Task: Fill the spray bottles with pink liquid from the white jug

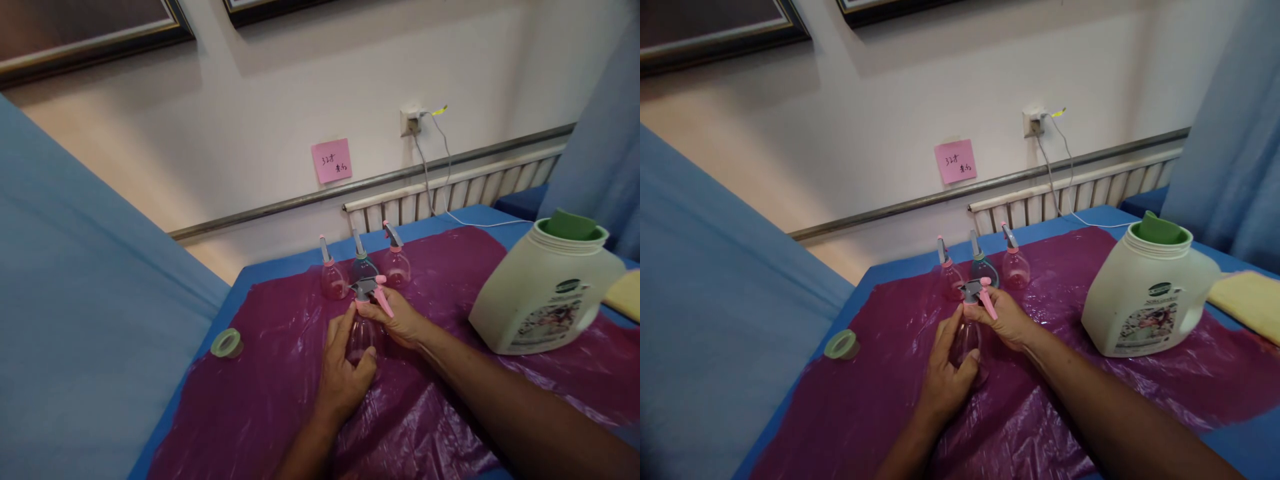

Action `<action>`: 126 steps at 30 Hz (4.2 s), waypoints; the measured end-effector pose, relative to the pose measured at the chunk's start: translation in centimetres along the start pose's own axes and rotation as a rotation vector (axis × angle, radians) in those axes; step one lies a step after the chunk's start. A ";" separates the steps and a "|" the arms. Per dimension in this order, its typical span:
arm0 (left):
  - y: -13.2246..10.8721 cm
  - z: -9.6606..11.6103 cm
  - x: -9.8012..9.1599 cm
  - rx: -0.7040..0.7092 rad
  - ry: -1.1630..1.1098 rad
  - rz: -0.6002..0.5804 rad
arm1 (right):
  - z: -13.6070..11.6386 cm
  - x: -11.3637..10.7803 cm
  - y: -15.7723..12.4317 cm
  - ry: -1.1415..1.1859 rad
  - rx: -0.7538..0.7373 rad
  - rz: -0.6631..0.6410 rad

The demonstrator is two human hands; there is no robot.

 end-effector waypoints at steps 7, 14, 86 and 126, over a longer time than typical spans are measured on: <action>0.3 0.0 -0.3 -0.041 -0.021 -0.002 | 0.5 -0.4 -0.1 -0.004 0.021 -0.004; 0.6 0.0 -0.9 -0.099 -0.042 0.023 | -0.8 0.3 -0.3 -0.013 -0.040 -0.096; 0.3 0.0 1.5 -0.217 -0.910 -0.217 | -1.1 0.4 -1.1 0.024 0.081 -0.242; 0.9 -0.8 0.0 -0.148 -0.541 -0.020 | -0.7 0.6 -0.4 0.108 0.064 -0.005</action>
Point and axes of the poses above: each hand's wrist, its own y-axis towards the middle knuckle, its own x-axis out of the palm, z = x × y, the point moved 9 cm from there along y, towards the middle knuckle, and after that the axes turned 6 degrees about y, right-handed, at the moved point
